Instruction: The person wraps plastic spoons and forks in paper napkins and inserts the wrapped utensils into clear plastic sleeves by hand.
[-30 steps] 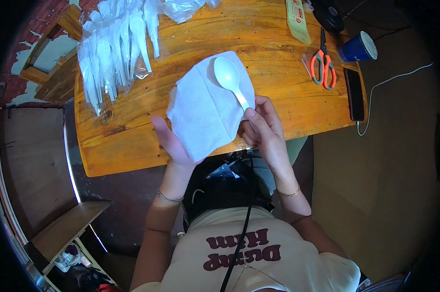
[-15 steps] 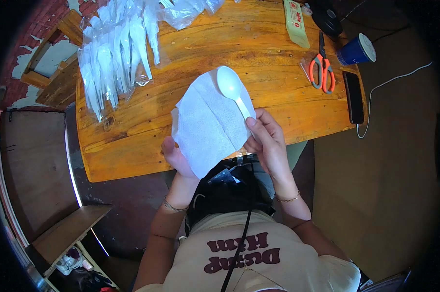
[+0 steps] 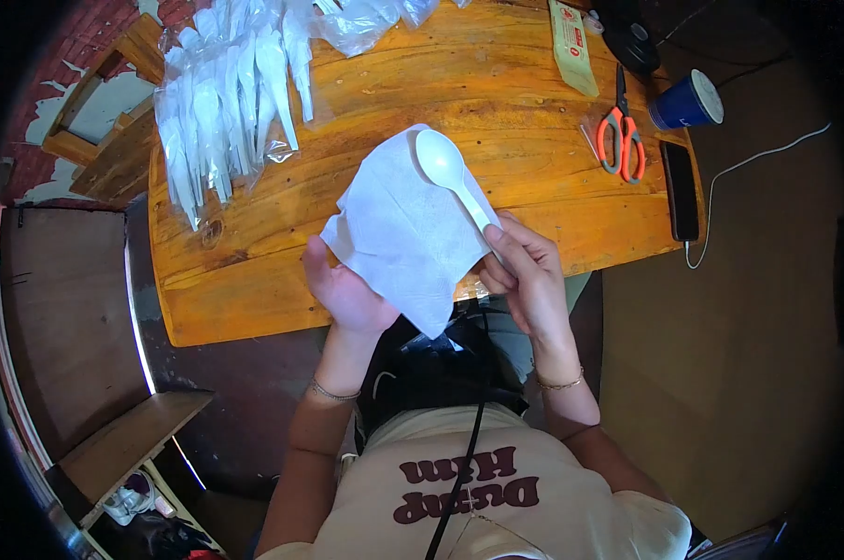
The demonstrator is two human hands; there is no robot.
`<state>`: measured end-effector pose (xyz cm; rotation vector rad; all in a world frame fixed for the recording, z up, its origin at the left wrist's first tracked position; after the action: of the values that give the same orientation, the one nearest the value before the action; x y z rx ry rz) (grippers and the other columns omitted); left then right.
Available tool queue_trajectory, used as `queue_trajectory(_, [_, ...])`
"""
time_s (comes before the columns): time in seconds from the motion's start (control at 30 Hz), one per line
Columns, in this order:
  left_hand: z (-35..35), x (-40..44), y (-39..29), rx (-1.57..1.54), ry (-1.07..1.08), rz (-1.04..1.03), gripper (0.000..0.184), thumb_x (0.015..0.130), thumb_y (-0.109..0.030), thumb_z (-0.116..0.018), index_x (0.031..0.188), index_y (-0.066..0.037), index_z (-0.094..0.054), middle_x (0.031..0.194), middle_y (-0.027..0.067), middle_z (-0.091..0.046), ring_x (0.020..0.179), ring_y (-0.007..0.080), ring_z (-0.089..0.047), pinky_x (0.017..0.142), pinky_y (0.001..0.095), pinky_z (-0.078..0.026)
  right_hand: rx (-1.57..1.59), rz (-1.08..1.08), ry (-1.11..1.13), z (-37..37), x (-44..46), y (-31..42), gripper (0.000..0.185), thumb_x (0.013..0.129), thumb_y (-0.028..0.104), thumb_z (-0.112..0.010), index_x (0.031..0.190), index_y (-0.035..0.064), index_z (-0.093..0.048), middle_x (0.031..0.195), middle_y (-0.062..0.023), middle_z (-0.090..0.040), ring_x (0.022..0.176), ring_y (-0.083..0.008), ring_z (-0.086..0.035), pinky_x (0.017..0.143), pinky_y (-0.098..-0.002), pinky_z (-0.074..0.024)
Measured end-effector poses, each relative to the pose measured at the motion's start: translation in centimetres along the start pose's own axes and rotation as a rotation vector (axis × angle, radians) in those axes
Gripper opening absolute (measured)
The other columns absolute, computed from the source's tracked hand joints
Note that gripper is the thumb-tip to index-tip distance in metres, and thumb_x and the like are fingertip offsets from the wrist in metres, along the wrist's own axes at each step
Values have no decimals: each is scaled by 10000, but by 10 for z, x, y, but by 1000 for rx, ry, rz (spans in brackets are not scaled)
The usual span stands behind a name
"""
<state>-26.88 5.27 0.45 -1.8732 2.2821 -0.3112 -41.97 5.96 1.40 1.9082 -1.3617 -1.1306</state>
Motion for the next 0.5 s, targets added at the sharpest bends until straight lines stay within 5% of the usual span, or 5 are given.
queue_trajectory(0.03, [-7, 3, 0, -170, 78, -1, 906, 775, -704, -379, 1338, 2, -318, 1305, 146, -439, 1189, 270, -447, 996, 395, -358, 71, -51, 18, -2, 0, -2, 177, 909, 109, -524, 999, -32, -582, 680, 21, -407, 478, -32, -279, 428, -214, -216])
queue_trajectory(0.23, [8, 6, -2, -27, -47, -28, 993, 755, -795, -249, 1323, 16, -332, 1303, 141, -445, 1182, 257, -452, 989, 395, -366, 47, -76, 19, -2, -1, -10, 172, 912, 137, -525, 967, -14, -587, 555, 57, -306, 476, -40, -252, 437, -209, -213])
queue_trajectory(0.33, [5, 10, -2, -103, 57, 2, 993, 754, -795, -255, 1320, 17, -335, 1306, 138, -443, 1187, 257, -448, 990, 394, -365, 53, -76, 45, -3, 1, -8, 177, 908, 121, -529, 1005, -16, -588, 542, 63, -293, 477, -37, -247, 436, -208, -209])
queue_trajectory(0.43, [-1, 10, 0, -137, -18, 54, 1040, 721, -826, -237, 1325, 15, -330, 1299, 142, -448, 1172, 258, -460, 988, 395, -368, 43, -26, 26, -1, 2, -3, 186, 895, 83, -541, 1024, -40, -593, 629, 22, -400, 474, -32, -268, 434, -208, -224])
queue_trajectory(0.5, [-7, 10, -3, -97, 55, 16, 919, 787, -724, -312, 1328, 20, -323, 1298, 155, -447, 1173, 268, -461, 990, 402, -368, -9, 32, -20, 1, 2, 0, 185, 883, 51, -548, 1025, -57, -596, 761, -10, -459, 483, -29, -303, 434, -207, -243])
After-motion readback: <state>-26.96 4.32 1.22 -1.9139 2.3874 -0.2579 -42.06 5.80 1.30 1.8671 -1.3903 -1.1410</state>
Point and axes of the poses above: each hand's wrist, its own x-axis towards the middle knuckle, its own z-axis out of the back of the hand, y = z × x, the point moved 7 cm from there along x, towards the middle knuckle
